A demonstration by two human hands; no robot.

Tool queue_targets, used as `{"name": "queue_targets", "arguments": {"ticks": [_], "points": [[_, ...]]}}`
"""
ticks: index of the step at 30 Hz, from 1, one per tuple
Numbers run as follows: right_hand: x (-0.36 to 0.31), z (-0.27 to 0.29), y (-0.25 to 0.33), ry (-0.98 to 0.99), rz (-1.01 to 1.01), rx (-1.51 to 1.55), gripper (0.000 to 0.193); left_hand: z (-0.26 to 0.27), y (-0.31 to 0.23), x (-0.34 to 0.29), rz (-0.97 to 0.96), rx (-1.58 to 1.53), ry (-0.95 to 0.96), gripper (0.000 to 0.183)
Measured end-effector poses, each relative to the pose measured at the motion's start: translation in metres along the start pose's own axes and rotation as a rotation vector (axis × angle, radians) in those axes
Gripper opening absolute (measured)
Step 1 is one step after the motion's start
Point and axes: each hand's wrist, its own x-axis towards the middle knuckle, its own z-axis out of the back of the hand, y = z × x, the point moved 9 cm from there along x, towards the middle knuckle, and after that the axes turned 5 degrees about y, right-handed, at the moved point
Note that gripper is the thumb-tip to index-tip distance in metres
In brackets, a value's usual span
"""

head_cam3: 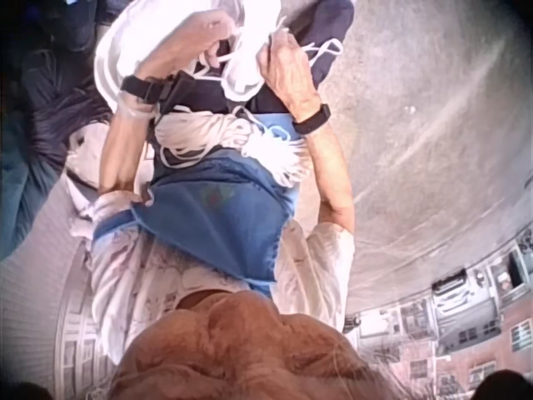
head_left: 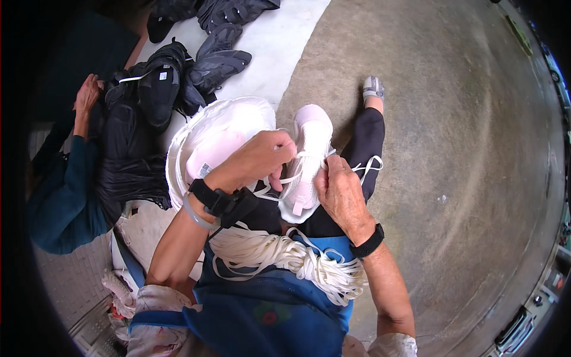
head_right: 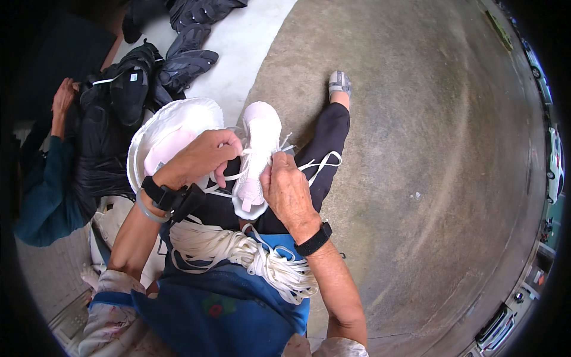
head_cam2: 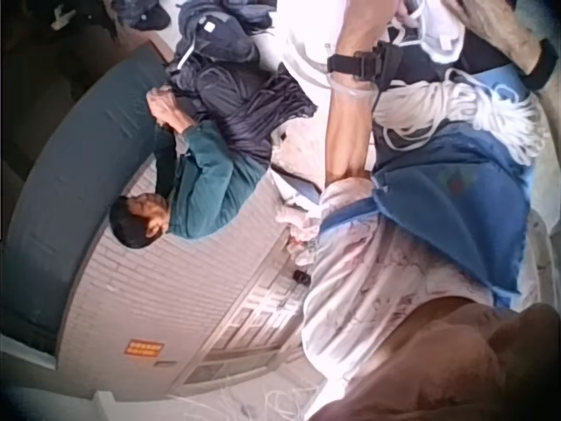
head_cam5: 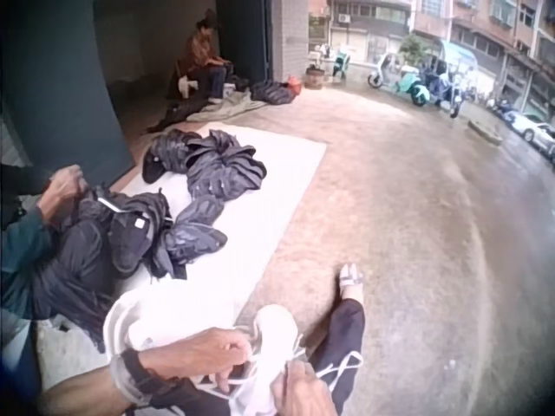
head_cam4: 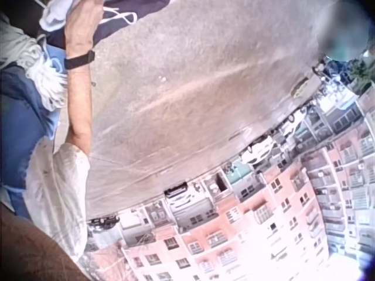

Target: Lacing a white sneaker while sitting in an outdoor workshop area.

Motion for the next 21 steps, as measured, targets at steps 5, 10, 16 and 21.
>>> {"name": "queue_targets", "arguments": {"ticks": [5, 10, 16, 21], "points": [[-0.003, -0.001, -0.001, -0.020, -0.006, 0.020, 0.017, -0.012, -0.005, -0.012, -0.067, 0.039, -0.144, 0.022], [-0.003, 0.001, 0.001, -0.011, -0.014, 0.019, 0.017, -0.011, -0.006, -0.014, -0.117, 0.218, -0.311, 0.024], [-0.003, 0.001, 0.000, -0.032, 0.003, 0.011, 0.017, -0.006, -0.003, -0.005, -0.122, 0.244, -0.440, 0.023], [-0.003, 0.001, 0.002, -0.033, 0.008, 0.015, 0.018, -0.005, -0.003, -0.008, -0.099, 0.118, -0.473, 0.024]]}}
